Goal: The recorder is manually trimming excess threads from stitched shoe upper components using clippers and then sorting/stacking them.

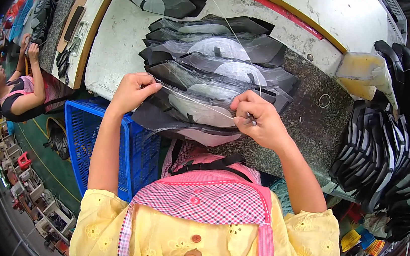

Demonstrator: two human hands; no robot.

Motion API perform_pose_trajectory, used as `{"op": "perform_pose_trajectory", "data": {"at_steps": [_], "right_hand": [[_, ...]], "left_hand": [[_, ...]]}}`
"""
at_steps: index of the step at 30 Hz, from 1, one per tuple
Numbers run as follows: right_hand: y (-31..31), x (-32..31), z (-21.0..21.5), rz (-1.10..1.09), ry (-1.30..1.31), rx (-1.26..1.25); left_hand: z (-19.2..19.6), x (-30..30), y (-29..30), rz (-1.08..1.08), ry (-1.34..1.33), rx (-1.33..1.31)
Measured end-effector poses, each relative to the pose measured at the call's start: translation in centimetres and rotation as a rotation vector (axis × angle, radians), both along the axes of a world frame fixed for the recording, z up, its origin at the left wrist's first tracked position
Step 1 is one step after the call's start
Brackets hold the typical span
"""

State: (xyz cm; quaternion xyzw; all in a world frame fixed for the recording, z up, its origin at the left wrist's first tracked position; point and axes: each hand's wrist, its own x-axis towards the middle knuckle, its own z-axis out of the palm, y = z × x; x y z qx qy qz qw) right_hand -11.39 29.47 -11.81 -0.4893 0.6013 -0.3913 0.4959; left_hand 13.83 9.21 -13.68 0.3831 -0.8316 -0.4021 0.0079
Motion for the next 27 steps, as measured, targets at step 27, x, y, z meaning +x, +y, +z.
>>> {"op": "perform_pose_trajectory", "data": {"at_steps": [27], "right_hand": [[0.3,-1.8,-2.5,-0.199,0.436,-0.116]], "left_hand": [[3.4,-6.9,10.7,-0.448,0.122,-0.436]]}}
